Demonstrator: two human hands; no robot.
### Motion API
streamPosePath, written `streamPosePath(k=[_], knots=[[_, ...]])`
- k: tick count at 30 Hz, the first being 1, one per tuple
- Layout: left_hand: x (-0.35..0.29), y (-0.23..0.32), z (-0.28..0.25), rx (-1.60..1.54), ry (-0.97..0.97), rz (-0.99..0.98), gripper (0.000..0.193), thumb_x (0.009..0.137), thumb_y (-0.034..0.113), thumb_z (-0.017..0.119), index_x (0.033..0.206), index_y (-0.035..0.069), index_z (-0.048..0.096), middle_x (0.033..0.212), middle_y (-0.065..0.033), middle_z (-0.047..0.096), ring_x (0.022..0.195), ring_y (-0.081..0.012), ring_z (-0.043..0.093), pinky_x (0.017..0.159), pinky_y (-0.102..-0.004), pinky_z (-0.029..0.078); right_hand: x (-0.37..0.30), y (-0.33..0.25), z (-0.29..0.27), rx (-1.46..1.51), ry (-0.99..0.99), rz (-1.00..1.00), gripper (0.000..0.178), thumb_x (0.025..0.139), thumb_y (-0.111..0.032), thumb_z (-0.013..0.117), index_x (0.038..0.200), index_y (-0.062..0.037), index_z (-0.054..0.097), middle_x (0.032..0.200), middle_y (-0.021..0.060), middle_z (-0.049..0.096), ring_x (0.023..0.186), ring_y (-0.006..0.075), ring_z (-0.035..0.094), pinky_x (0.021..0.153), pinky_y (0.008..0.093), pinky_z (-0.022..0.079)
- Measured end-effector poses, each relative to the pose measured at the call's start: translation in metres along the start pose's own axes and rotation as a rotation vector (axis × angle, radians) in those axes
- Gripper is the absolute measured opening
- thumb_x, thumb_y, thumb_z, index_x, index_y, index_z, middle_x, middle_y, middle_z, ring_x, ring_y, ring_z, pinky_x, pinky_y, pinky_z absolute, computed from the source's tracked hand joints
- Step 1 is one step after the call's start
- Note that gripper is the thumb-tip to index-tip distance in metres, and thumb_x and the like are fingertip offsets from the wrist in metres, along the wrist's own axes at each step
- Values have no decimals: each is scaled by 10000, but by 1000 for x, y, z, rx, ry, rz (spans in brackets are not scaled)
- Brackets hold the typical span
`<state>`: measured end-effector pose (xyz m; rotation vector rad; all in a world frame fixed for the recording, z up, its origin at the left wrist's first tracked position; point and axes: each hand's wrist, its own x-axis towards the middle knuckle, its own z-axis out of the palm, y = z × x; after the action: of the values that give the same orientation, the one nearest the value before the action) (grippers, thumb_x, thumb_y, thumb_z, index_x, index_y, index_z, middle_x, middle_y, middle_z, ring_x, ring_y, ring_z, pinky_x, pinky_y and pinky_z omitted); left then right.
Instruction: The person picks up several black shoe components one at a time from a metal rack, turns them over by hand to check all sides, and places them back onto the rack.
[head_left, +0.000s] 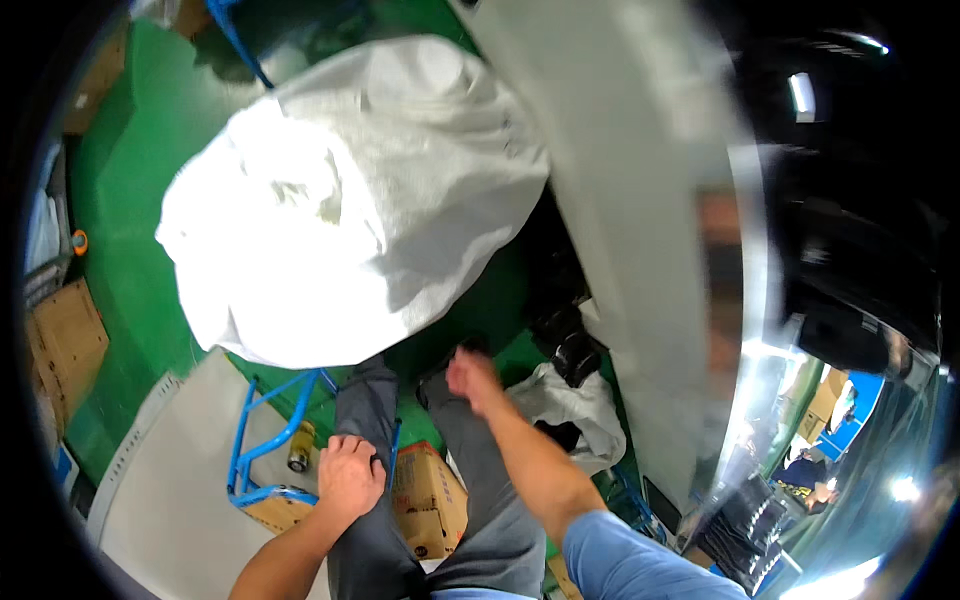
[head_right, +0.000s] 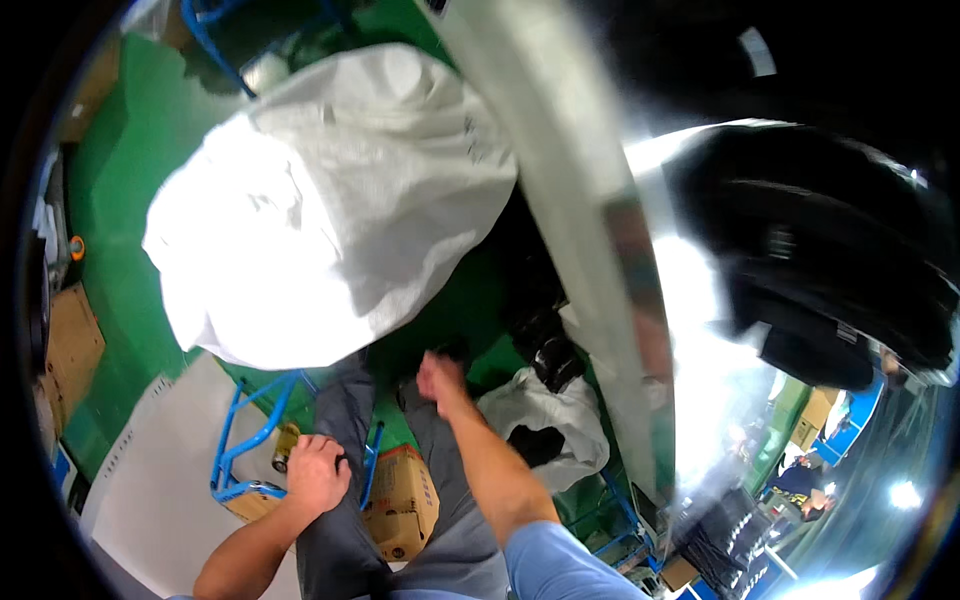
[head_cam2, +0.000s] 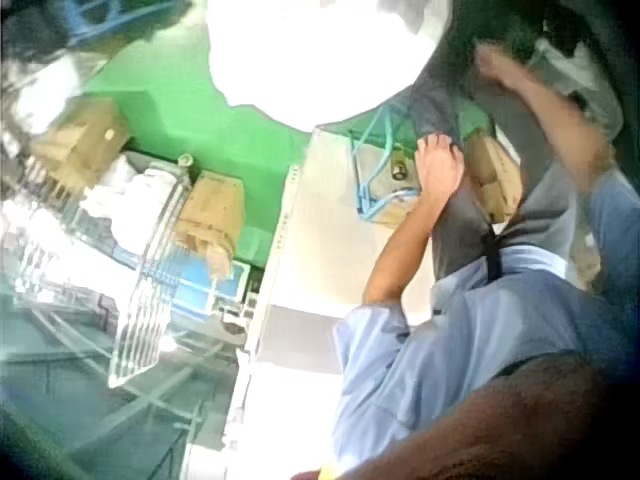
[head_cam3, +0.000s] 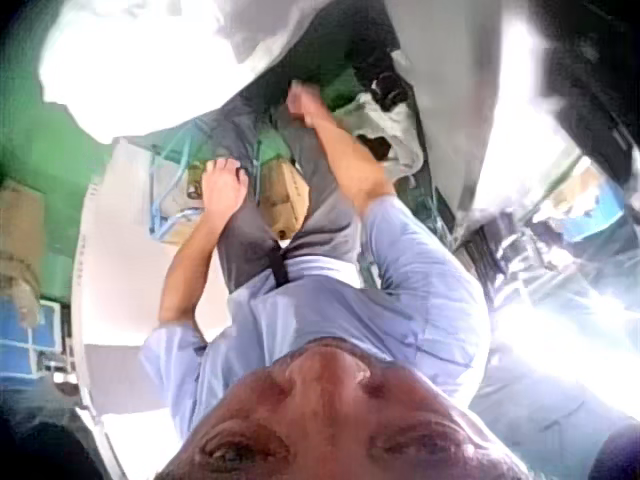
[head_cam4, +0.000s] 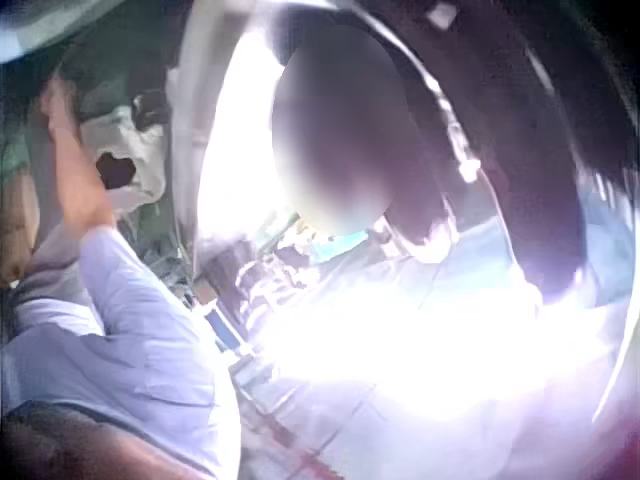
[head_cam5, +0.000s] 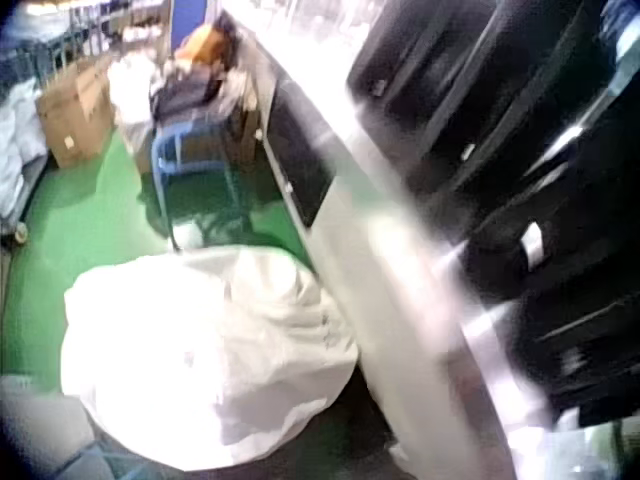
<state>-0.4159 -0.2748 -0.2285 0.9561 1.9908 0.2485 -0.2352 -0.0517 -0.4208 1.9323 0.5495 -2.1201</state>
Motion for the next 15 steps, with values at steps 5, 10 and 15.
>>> streamPosePath(k=[5,10,15], knots=[[-7,18,-10,500,-5,197,258,872,242,617,979,41,738,1019,-142,657,1062,-357,557,939,-511,417,-181,31,7,-316,32,-164,394,1015,-284,677,1332,-56,625,1066,38,704,908,134,671,767,287,548],[-58,47,-46,521,-237,455,294,860,241,631,1057,53,740,1096,-139,670,1117,-329,579,946,-495,461,-310,35,-25,-114,34,-176,405,1028,-289,659,1347,-43,614,1146,94,720,981,180,704,837,318,561],[-81,46,-111,288,-303,220,316,877,309,666,1094,93,744,1123,-190,725,1097,-392,675,957,-497,540,-377,76,-60,48,212,-121,297,987,-253,662,1195,-42,673,1050,114,726,905,209,705,758,341,569]])
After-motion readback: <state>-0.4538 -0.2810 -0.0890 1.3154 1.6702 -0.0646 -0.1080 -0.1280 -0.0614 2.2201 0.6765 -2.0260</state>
